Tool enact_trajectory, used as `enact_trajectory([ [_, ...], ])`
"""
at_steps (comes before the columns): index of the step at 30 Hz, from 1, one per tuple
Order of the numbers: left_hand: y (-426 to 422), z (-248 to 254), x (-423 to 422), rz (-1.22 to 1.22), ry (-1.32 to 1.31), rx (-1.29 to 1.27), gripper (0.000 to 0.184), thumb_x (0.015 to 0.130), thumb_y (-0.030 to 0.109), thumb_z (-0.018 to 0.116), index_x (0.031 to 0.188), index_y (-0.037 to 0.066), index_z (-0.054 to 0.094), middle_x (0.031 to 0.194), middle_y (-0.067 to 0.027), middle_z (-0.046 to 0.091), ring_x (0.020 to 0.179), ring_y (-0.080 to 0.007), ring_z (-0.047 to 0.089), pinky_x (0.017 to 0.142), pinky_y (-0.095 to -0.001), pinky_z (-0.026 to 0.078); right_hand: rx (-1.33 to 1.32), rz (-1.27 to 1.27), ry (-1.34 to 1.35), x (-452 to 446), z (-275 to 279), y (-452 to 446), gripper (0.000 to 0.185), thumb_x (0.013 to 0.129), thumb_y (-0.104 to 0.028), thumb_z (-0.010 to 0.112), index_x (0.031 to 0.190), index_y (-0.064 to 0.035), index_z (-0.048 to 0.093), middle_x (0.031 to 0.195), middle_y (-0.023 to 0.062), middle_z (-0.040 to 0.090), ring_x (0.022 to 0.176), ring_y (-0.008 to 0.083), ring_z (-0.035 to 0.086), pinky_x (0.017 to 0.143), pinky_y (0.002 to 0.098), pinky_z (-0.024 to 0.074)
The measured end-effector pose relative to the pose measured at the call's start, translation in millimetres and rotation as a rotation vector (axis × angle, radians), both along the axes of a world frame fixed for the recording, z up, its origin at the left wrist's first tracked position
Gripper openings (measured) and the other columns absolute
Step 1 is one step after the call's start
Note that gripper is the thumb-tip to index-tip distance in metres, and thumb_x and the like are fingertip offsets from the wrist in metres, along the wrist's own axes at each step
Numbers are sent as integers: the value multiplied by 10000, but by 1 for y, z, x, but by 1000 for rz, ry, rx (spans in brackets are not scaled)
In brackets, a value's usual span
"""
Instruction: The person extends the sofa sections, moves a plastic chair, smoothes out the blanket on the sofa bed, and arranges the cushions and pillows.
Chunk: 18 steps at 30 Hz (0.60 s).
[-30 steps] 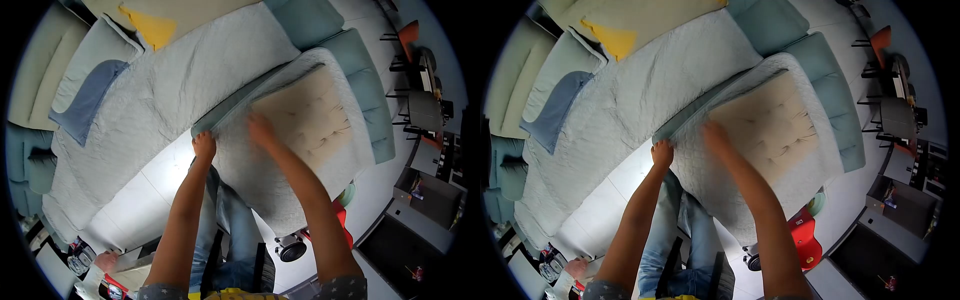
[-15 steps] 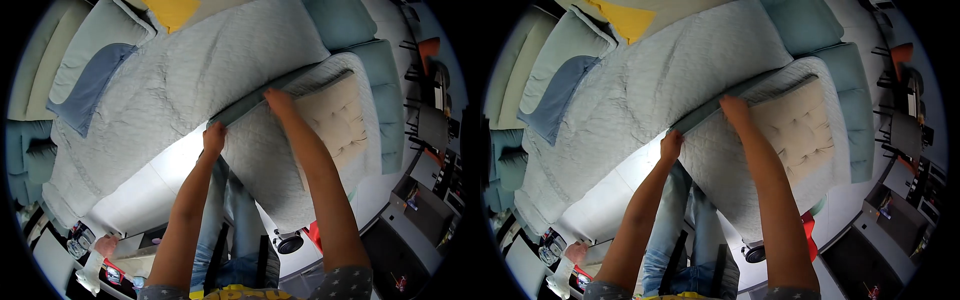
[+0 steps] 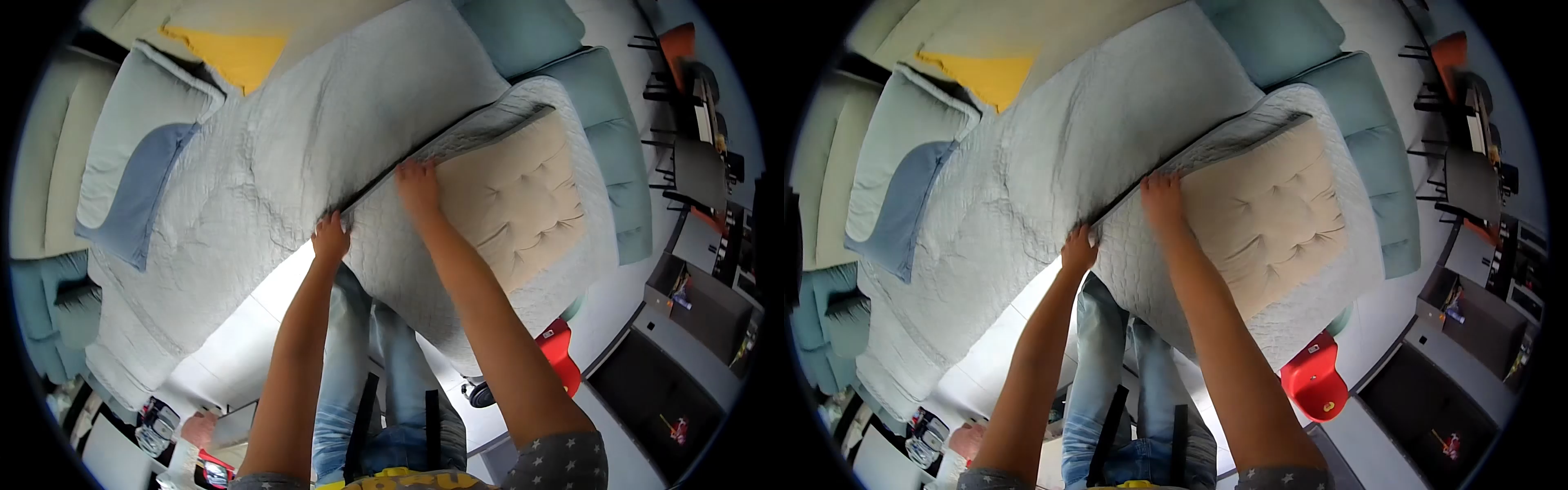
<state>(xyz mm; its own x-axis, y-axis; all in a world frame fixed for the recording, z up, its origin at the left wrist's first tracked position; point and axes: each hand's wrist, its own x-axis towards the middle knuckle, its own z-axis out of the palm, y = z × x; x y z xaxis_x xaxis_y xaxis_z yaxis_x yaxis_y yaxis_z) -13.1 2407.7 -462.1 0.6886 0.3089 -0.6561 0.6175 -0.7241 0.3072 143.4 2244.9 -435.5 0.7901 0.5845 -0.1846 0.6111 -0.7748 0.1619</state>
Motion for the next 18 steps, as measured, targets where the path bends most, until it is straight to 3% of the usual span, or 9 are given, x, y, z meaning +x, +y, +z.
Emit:
enact_trajectory([
  [2, -13, 12, -8, 13, -64, 47, 542, 823, 184, 543, 1331, 126, 365, 1359, -162, 380, 1254, -334, 364, 1011, -528, 281, 217, 129, -8, -14, 11, -11, 226, 825, -103, 482, 1020, -62, 589, 1102, 128, 570, 1037, 273, 539, 962, 439, 362],
  [4, -28, 18, -4, -90, -137, 137, 594, 796, 135, 547, 1352, 118, 340, 1392, -161, 335, 1278, -329, 328, 1025, -521, 260, 340, 100, 29, -12, 20, -26, 234, 825, -104, 486, 1031, -57, 586, 1129, 136, 560, 1048, 286, 533, 958, 439, 364],
  [6, -44, 54, 25, -221, -232, 60, 598, 765, 70, 523, 1338, 115, 359, 1391, -154, 333, 1289, -316, 305, 1040, -495, 251, 465, 63, 62, 5, 36, -43, 242, 824, -105, 490, 1041, -53, 583, 1155, 144, 550, 1059, 299, 526, 955, 439, 365],
  [8, -66, 78, 59, -310, -307, 25, 599, 758, 58, 517, 1335, 113, 363, 1388, -151, 337, 1291, -311, 302, 1045, -484, 248, 488, -148, 180, 26, 54, -70, 309, 796, -70, 525, 1102, -36, 555, 1171, 152, 530, 1071, 319, 505, 960, 433, 373],
  [13, -134, 120, 163, -522, -529, -151, 550, 768, 42, 497, 1303, 107, 391, 1368, -138, 362, 1252, -314, 351, 1033, -455, 278, 462, -541, 96, 80, 91, -169, 396, 778, -66, 543, 1171, -37, 502, 1215, 165, 485, 1122, 319, 466, 932, 416, 407],
  [18, -193, 140, 246, -674, -425, -115, 512, 799, 111, 494, 1300, 121, 392, 1414, -109, 305, 1296, -303, 295, 1045, -487, 257, 373, -846, 180, 114, 92, -254, 458, 766, -67, 548, 1214, -47, 459, 1257, 165, 439, 1119, 335, 462, 924, 414, 422],
])
